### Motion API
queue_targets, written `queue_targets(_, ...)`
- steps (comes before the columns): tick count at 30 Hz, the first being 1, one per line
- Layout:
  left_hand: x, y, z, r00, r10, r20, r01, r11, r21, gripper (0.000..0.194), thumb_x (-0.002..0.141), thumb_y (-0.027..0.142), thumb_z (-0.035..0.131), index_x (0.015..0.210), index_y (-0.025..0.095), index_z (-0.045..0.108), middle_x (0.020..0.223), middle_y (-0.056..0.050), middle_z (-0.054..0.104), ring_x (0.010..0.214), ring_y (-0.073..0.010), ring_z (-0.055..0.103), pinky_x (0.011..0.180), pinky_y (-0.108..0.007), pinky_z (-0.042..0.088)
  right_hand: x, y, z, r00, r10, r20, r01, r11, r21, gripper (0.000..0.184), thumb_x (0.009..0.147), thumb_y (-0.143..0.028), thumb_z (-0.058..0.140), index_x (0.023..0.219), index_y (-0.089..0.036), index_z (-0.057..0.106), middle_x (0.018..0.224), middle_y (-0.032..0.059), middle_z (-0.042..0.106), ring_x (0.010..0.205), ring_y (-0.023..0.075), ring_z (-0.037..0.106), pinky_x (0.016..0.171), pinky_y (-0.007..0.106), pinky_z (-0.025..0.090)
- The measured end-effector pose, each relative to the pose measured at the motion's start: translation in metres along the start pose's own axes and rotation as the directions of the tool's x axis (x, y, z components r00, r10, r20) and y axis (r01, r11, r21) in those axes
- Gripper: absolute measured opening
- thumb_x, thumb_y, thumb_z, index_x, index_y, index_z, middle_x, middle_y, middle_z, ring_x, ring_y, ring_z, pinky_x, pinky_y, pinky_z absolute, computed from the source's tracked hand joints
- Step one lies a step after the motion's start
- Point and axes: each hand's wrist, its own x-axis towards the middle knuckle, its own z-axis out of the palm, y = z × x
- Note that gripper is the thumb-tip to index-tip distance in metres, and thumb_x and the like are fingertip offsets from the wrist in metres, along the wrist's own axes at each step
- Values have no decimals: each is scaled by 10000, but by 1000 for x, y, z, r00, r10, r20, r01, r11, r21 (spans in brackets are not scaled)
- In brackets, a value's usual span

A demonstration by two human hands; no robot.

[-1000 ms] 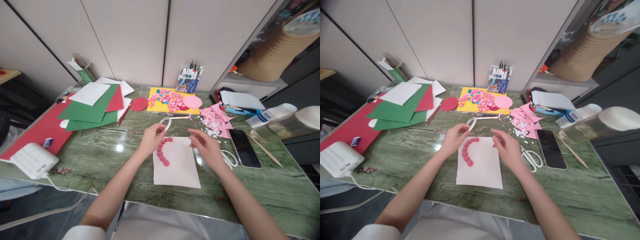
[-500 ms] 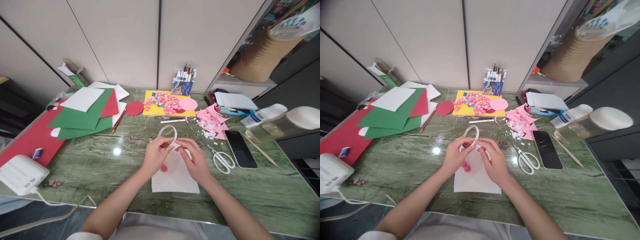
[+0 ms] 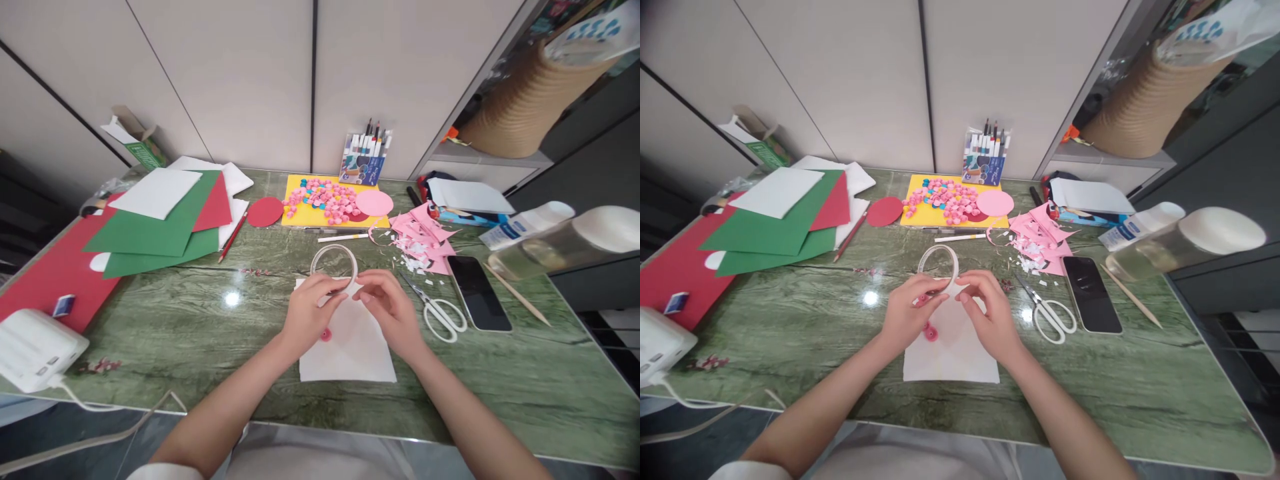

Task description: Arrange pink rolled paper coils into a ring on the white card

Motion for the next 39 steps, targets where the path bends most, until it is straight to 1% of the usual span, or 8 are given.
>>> queue_targets(2, 0, 0, 0, 1000, 31, 0, -31, 999, 14, 191, 814, 209, 605, 994, 229, 668, 870, -27, 673, 810, -137, 611, 737, -277, 503, 1, -1, -2, 999, 15, 33, -16, 1000, 26, 134, 861, -276, 515, 973, -257, 585, 1076, 50, 502, 842, 154, 594, 783, 342, 498)
queue_targets(6, 1, 0, -1, 1000, 27, -16, -26, 998, 56, 188, 805, 211, 616, 985, 218, 672, 867, -33, 677, 789, -140, 614, 731, -284, 507, 0, -2, -1, 998, -8, 59, 17, 988, -154, 125, 860, -267, 511, 822, -236, 626, 996, 53, 545, 999, 199, 543, 851, 357, 456)
queue_targets(11, 1, 1, -2, 1000, -6, -31, 8, 997, 71, 187, 780, 192, 642, 963, 201, 681, 846, -31, 673, 765, -133, 613, 717, -269, 506, -5, -1, 2, 998, -25, -58, 13, 979, -203, 239, 860, -254, 500, 1087, -270, 575, 1081, 61, 510, 778, 146, 583, 735, 328, 488)
queue_targets(14, 1, 0, -1, 1000, -6, -26, 8, 998, 70, 196, 789, 208, 633, 980, 214, 678, 857, -30, 672, 767, -133, 613, 723, -275, 506, -5, -1, 1, 997, -27, -69, 11, 975, -222, 235, 865, -269, 492, 1077, -277, 594, 1079, 64, 516, 779, 152, 589, 742, 336, 495)
queue_targets(19, 1, 1, -1, 999, -2, -38, 4, 998, 56, 195, 789, 205, 633, 978, 219, 679, 839, -26, 671, 754, -131, 613, 707, -266, 509, -4, 1, 1, 998, -29, -54, 18, 979, -204, 226, 863, -274, 497, 1058, -286, 611, 1069, 57, 527, 769, 148, 591, 762, 351, 496)
queue_targets(26, 0, 0, 0, 999, 26, -23, -25, 999, 48, 188, 797, 213, 628, 980, 210, 673, 858, -29, 677, 769, -131, 617, 714, -267, 511, -4, 2, 3, 1000, -7, -21, 6, 999, -44, 162, 845, -282, 532, 963, -258, 640, 1024, 61, 535, 864, 174, 581, 760, 343, 515)
queue_targets(31, 0, 0, 0, 998, 43, -43, -41, 997, 61, 186, 798, 211, 626, 978, 210, 673, 841, -28, 675, 772, -134, 618, 710, -266, 510, -4, 2, 4, 997, -2, -81, -6, 996, -93, 248, 846, -246, 524, 1073, -290, 614, 1088, 52, 512, 752, 133, 586, 775, 356, 506)
queue_targets(39, 0, -1, -1, 998, 40, -48, -38, 998, 56, 194, 806, 223, 618, 993, 210, 671, 841, -30, 672, 779, -133, 615, 717, -265, 508, -6, 1, 3, 998, 14, -62, -19, 997, -79, 249, 850, -245, 527, 1062, -298, 645, 1057, 42, 539, 723, 118, 587, 716, 320, 516)
